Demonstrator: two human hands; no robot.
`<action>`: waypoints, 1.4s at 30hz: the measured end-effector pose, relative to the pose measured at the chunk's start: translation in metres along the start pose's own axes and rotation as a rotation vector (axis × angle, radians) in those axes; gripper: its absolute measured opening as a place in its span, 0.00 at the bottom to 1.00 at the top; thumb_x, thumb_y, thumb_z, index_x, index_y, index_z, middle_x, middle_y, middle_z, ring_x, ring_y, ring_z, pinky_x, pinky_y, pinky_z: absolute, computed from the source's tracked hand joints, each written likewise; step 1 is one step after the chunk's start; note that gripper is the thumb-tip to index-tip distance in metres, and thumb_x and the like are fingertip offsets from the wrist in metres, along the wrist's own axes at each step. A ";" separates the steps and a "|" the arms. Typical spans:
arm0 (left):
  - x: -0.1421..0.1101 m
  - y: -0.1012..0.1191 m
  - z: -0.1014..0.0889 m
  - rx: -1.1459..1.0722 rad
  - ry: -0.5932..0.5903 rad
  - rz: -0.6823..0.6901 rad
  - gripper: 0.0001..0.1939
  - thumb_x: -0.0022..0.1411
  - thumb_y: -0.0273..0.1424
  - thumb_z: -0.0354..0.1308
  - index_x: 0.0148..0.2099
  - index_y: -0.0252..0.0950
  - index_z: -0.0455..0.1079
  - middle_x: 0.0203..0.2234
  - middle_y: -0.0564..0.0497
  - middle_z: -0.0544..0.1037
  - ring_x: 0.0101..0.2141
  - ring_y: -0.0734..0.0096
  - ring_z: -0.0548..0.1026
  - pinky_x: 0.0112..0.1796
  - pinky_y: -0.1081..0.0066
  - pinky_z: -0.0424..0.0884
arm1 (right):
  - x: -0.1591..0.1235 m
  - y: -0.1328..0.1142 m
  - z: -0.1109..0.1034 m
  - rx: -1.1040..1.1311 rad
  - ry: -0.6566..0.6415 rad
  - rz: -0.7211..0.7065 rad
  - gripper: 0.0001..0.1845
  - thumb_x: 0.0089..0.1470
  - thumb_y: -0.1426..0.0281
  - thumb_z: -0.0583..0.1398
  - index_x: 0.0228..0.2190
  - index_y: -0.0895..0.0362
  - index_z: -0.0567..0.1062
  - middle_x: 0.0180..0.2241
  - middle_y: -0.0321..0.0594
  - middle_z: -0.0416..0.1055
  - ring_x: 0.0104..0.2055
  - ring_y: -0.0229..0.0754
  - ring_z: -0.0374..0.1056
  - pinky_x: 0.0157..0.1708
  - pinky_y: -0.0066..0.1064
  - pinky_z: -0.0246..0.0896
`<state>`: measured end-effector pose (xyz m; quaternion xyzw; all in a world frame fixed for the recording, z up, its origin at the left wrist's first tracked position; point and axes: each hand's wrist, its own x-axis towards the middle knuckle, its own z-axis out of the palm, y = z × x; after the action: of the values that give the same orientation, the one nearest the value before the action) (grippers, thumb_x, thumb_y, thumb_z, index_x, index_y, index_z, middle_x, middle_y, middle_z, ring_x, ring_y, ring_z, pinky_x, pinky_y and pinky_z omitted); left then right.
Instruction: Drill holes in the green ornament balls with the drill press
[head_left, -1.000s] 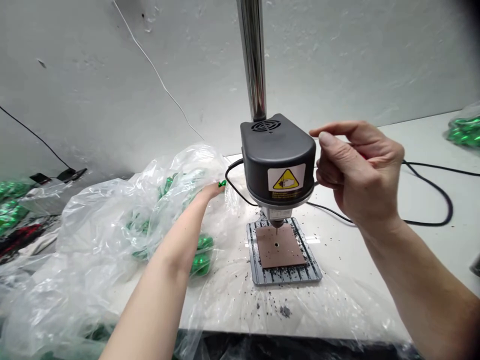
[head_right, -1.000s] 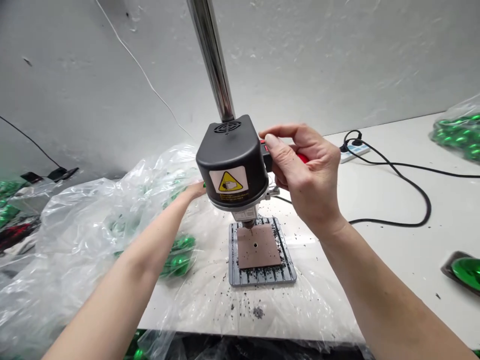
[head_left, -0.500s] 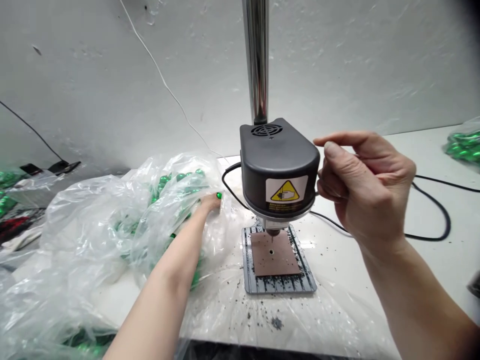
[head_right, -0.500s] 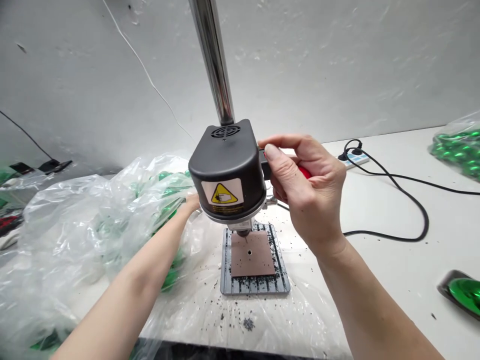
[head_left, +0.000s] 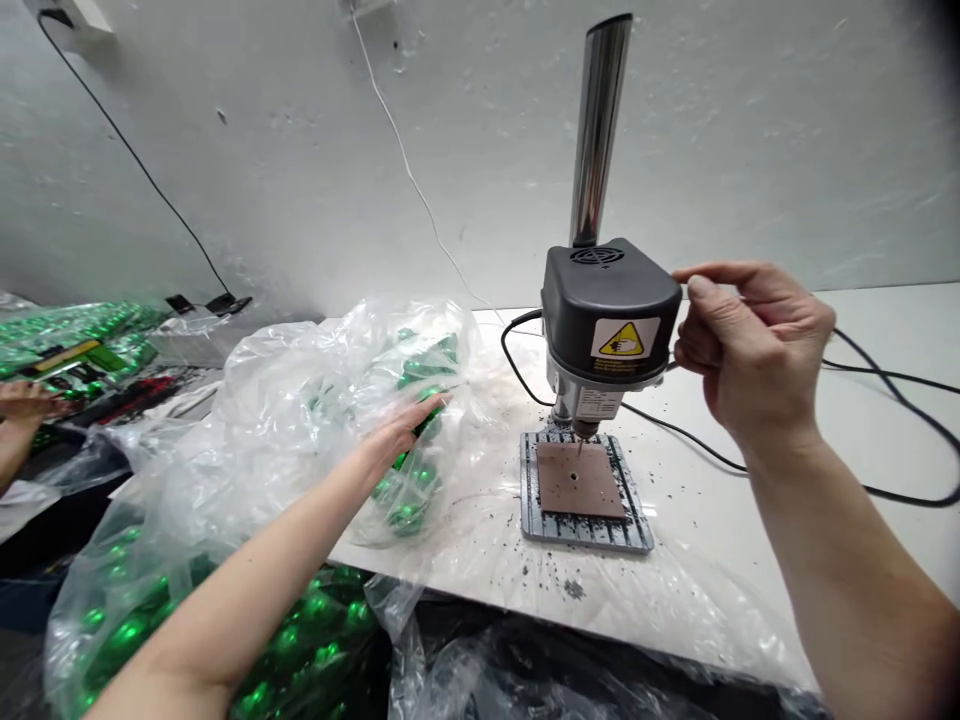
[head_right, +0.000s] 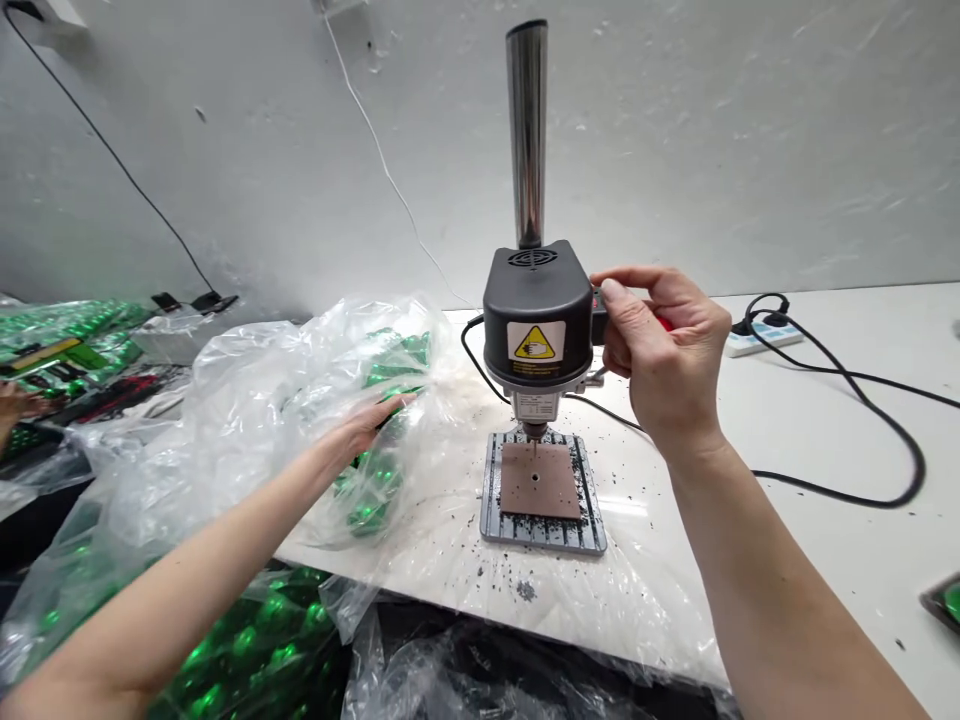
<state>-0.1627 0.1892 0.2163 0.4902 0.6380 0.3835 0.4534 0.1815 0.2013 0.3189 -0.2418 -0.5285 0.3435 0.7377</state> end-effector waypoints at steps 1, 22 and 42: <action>-0.011 -0.003 0.001 0.036 0.081 -0.018 0.20 0.53 0.45 0.66 0.43 0.38 0.74 0.34 0.46 0.80 0.42 0.51 0.79 0.40 0.55 0.77 | 0.000 -0.001 0.000 -0.002 -0.001 0.005 0.06 0.51 0.70 0.68 0.32 0.59 0.80 0.12 0.26 0.57 0.13 0.30 0.47 0.11 0.27 0.38; -0.039 -0.052 0.086 0.553 0.251 0.273 0.29 0.54 0.33 0.71 0.56 0.38 0.68 0.71 0.35 0.54 0.71 0.33 0.45 0.64 0.36 0.45 | -0.001 -0.004 0.001 0.020 0.003 0.018 0.04 0.48 0.75 0.67 0.30 0.58 0.79 0.13 0.27 0.56 0.13 0.30 0.47 0.12 0.30 0.34; -0.083 -0.019 0.129 -1.149 -0.105 -0.232 0.24 0.64 0.44 0.63 0.59 0.42 0.68 0.47 0.43 0.79 0.47 0.58 0.80 0.48 0.60 0.77 | 0.000 -0.002 0.000 -0.030 -0.028 -0.003 0.03 0.52 0.69 0.65 0.32 0.55 0.77 0.14 0.26 0.56 0.14 0.30 0.46 0.13 0.31 0.34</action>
<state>-0.0360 0.1101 0.1775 0.1114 0.3539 0.5909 0.7164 0.1818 0.2002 0.3204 -0.2474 -0.5443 0.3377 0.7269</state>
